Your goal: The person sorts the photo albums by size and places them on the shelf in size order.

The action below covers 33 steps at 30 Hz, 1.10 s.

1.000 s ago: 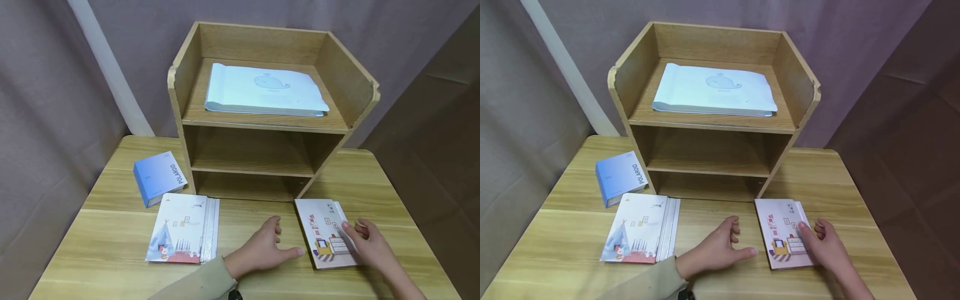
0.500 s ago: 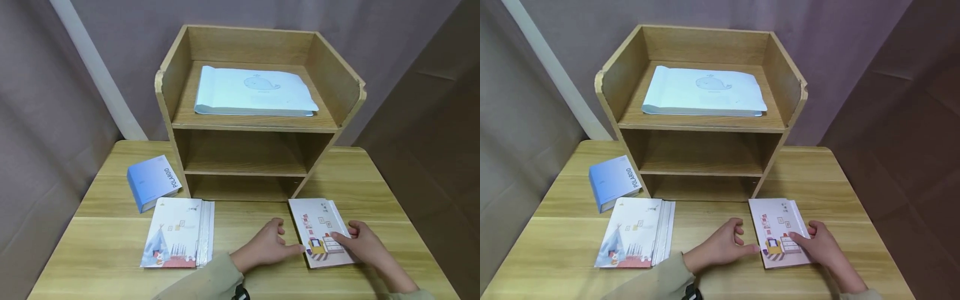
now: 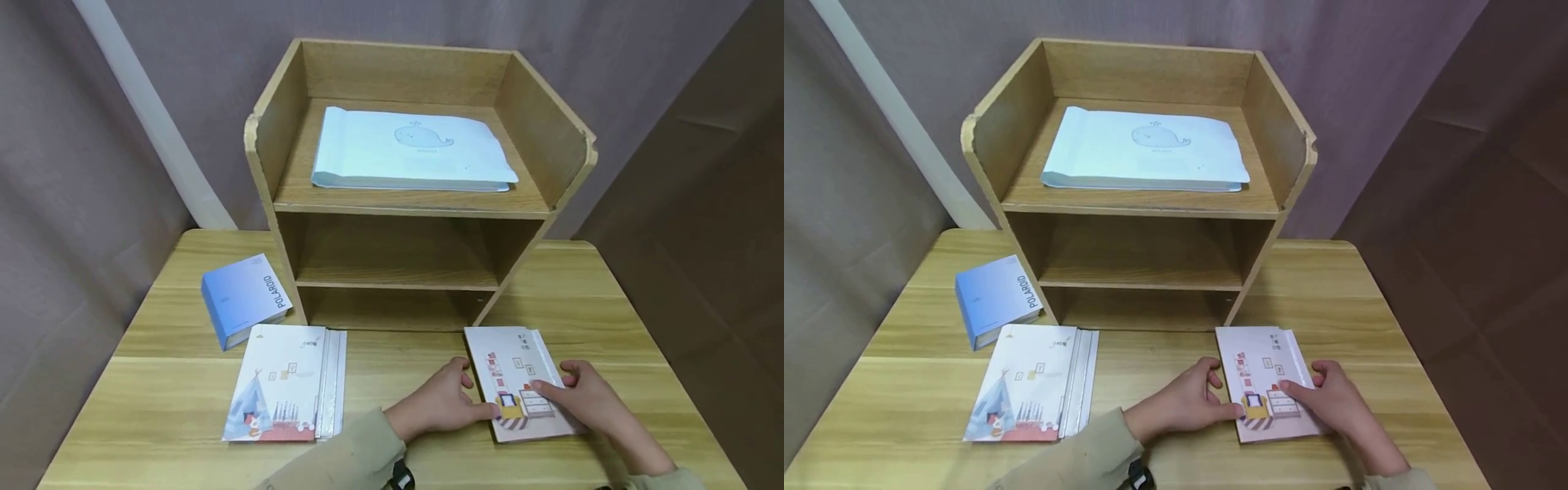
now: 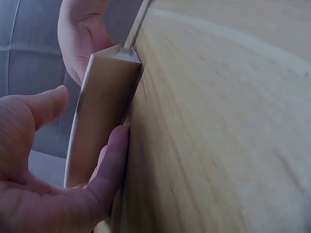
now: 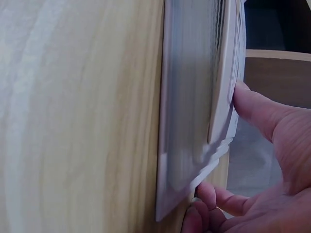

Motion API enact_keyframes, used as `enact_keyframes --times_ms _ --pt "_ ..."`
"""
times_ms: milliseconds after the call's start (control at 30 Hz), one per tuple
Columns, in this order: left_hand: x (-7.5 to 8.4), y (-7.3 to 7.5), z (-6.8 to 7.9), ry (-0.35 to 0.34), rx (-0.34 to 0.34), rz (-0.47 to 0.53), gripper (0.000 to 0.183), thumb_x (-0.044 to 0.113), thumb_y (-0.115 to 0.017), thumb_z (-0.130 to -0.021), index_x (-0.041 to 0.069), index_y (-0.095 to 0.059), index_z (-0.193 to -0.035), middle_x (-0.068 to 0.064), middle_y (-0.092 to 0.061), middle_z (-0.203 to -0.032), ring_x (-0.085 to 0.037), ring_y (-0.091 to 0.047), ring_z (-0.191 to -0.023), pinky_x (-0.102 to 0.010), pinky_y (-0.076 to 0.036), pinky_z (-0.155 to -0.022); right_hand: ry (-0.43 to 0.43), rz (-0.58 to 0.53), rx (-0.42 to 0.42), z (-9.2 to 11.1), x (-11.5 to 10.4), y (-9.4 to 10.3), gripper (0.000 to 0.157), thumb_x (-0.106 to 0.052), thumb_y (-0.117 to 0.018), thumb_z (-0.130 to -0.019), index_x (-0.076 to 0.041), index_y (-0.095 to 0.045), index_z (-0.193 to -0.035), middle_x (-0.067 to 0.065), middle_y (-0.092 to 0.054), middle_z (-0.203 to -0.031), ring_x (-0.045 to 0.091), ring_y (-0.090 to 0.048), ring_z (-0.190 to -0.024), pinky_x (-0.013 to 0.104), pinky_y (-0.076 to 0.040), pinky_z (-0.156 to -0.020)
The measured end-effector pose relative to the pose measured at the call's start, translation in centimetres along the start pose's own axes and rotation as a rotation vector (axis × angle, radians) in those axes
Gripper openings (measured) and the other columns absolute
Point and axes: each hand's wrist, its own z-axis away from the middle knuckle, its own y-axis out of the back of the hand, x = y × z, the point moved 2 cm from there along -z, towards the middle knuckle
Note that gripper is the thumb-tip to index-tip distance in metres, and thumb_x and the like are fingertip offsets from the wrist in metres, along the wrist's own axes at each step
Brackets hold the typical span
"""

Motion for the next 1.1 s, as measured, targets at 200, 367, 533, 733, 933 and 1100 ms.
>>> enact_keyframes --times_ms 200,367,533,733,933,1100 --pt "-0.1 0.0 0.2 -0.022 -0.013 -0.011 0.081 0.032 -0.083 -0.077 0.005 -0.040 -0.140 0.003 -0.054 -0.100 -0.002 -0.057 -0.074 -0.021 -0.049 -0.066 -0.019 -0.016 -0.016 0.0 -0.2 -0.3 0.097 -0.050 -0.073 -0.083 0.020 -0.027 -0.133 0.025 -0.053 -0.108 0.025 -0.054 -0.090 0.029 -0.050 -0.064" --pt "-0.5 0.2 0.1 -0.049 -0.035 -0.001 0.069 0.028 -0.083 -0.078 0.006 -0.046 -0.133 0.004 -0.052 -0.098 -0.002 -0.058 -0.076 -0.019 -0.050 -0.067 -0.018 -0.041 -0.026 0.1 -0.8 -0.4 0.092 -0.047 -0.073 -0.083 0.019 -0.030 -0.130 0.023 -0.057 -0.105 0.022 -0.058 -0.085 0.029 -0.052 -0.062" --pt "-0.9 0.3 0.0 -0.069 -0.068 0.035 0.056 0.022 -0.081 -0.081 0.007 -0.050 -0.125 0.004 -0.053 -0.094 -0.002 -0.058 -0.078 -0.019 -0.050 -0.068 -0.002 -0.060 -0.047 0.3 -1.2 -0.6 0.074 -0.045 -0.070 -0.086 0.015 -0.043 -0.119 0.013 -0.059 -0.092 0.019 -0.057 -0.075 0.028 -0.050 -0.056" --pt "-0.9 0.5 0.2 -0.061 -0.089 0.099 0.055 0.018 -0.078 -0.082 0.006 -0.048 -0.127 0.004 -0.052 -0.096 -0.004 -0.058 -0.082 -0.021 -0.050 -0.069 0.034 -0.095 -0.039 0.8 -1.4 -0.9 0.059 -0.041 -0.066 -0.091 0.010 -0.046 -0.114 0.010 -0.054 -0.090 0.019 -0.053 -0.075 0.027 -0.046 -0.056" --pt "-1.2 0.7 0.3 -0.051 -0.089 0.170 0.048 0.014 -0.077 -0.083 0.008 -0.049 -0.121 0.003 -0.055 -0.095 -0.005 -0.060 -0.081 -0.022 -0.051 -0.069 -0.015 -0.459 -0.035 1.0 -1.7 -2.2 0.067 -0.033 -0.065 -0.093 0.010 -0.030 -0.131 0.014 -0.065 -0.094 0.027 -0.067 -0.071 0.038 -0.057 -0.058" --pt "-1.4 0.9 0.6 -0.023 -0.089 0.333 0.039 0.004 -0.073 -0.085 0.004 -0.050 -0.116 -0.003 -0.059 -0.092 -0.011 -0.063 -0.079 -0.027 -0.056 -0.067 -0.019 -0.590 -0.040 1.1 -1.8 -2.9 0.069 -0.030 -0.065 -0.094 0.009 -0.026 -0.135 0.014 -0.066 -0.096 0.030 -0.069 -0.073 0.043 -0.058 -0.060"
